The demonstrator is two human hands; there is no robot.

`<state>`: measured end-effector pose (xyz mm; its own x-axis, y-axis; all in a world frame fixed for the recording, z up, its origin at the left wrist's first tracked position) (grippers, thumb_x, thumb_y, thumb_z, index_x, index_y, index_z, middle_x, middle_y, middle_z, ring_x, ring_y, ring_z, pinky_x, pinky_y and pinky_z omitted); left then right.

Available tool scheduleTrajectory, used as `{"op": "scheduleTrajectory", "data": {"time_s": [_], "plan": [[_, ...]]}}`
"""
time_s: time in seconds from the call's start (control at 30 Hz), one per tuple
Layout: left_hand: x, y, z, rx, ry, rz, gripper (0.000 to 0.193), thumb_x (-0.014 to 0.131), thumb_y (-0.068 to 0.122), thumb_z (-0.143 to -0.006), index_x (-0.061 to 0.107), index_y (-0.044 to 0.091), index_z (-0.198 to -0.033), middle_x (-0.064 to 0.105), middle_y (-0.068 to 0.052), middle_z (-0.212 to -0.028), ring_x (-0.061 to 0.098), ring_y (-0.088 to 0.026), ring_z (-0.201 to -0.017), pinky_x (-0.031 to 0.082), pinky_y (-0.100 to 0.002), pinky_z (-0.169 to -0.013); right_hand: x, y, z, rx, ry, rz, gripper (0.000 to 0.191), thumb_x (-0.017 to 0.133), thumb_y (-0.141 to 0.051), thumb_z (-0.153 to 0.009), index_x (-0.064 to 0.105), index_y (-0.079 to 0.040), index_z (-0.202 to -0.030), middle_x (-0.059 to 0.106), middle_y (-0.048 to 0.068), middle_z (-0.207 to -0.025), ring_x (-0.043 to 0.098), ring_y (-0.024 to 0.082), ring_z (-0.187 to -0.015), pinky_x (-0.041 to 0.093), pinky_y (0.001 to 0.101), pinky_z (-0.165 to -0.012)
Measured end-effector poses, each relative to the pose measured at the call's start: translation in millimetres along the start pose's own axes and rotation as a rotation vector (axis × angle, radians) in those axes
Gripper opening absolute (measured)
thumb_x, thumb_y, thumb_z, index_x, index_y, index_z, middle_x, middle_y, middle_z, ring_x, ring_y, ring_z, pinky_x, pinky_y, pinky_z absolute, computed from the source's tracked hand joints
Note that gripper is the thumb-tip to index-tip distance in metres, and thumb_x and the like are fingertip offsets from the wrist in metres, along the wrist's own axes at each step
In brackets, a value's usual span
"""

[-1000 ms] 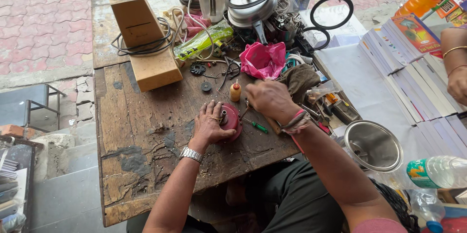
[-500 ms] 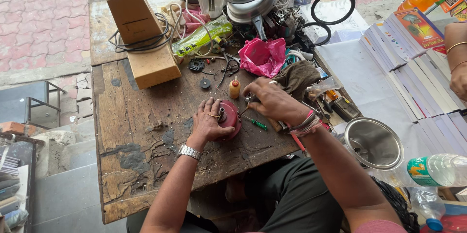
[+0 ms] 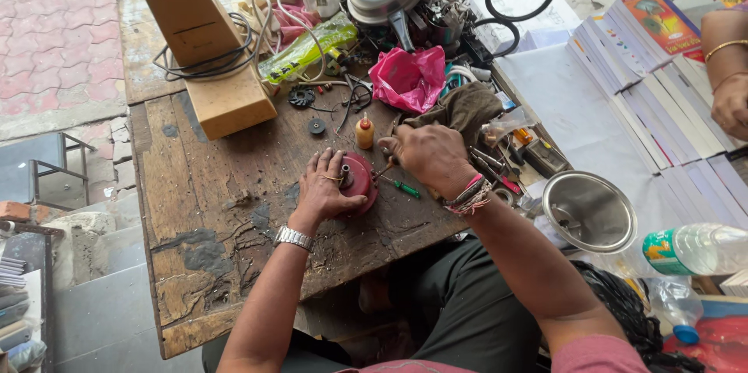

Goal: The person works on a red circular electrical component on a cluttered wooden workbench. They use a screwdriver to adjust internal parts, then a hammer to tap the component, and finally a brush to clean it.

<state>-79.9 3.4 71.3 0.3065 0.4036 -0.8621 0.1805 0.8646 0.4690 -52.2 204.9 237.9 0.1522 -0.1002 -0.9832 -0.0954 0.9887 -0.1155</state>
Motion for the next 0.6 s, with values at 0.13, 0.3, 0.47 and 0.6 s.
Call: {"op": "scheduleTrajectory", "data": {"time_s": [0.13, 0.3, 0.47, 0.6], "plan": [[-0.1, -1.1, -1.1, 0.041, 0.031, 0.008, 0.124, 0.088, 0.063, -0.055, 0.031, 0.024, -0.158, 0.024, -0.007, -0.167, 0.014, -0.036, -0.155, 0.023, -0.059, -0.119, -17.4, -10.2, 11.6, -0.616, 0.266, -0.208, 0.035, 0.066, -0.018, -0.081, 0.070, -0.012, -0.116, 0.064, 0.014, -0.096, 0.067, 0.034, -0.091, 0.053, 0.0445, -0.083], [5.7, -8.3, -1.1, 0.068, 0.057, 0.030, 0.125, 0.088, 0.063, -0.055, 0.031, 0.022, -0.158, 0.026, -0.008, -0.167, 0.016, -0.037, -0.155, 0.024, -0.062, -0.118, -1.3, 10.3, 11.2, -0.031, 0.094, -0.083, 0.052, 0.071, -0.048, -0.096, 0.063, -0.013, -0.134, 0.065, 0.017, -0.105, 0.066, 0.037, -0.098, 0.053, 0.0463, -0.086], [13.3, -15.8, -0.3, 0.068, 0.036, 0.061, 0.124, 0.088, 0.063, -0.054, 0.032, 0.025, -0.158, 0.025, -0.009, -0.167, 0.015, -0.037, -0.155, 0.022, -0.061, -0.120, 6.2, 9.0, 21.5, -0.461, 0.252, -0.035, 0.022, 0.068, -0.026, -0.096, 0.071, -0.024, -0.117, 0.066, 0.013, -0.112, 0.065, 0.033, -0.107, 0.054, 0.0456, -0.092], [12.2, -18.9, -1.0, 0.098, 0.018, 0.076, 0.125, 0.088, 0.062, -0.053, 0.031, 0.028, -0.158, 0.025, -0.009, -0.167, 0.015, -0.038, -0.155, 0.021, -0.061, -0.120, 35.8, 52.9, 22.7, -0.104, -0.006, 0.035, 0.038, 0.068, -0.022, -0.087, 0.069, -0.022, -0.124, 0.065, 0.016, -0.107, 0.063, 0.037, -0.105, 0.051, 0.0487, -0.087]]}}
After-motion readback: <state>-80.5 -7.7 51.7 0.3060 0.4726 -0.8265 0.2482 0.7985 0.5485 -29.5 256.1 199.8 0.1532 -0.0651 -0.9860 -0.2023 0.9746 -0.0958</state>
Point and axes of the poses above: each hand's wrist, its own z-axis away from the middle knuckle, its own x-axis out of the palm, y = z × x, the point moved 4 cm from there along -z, towards the middle knuckle
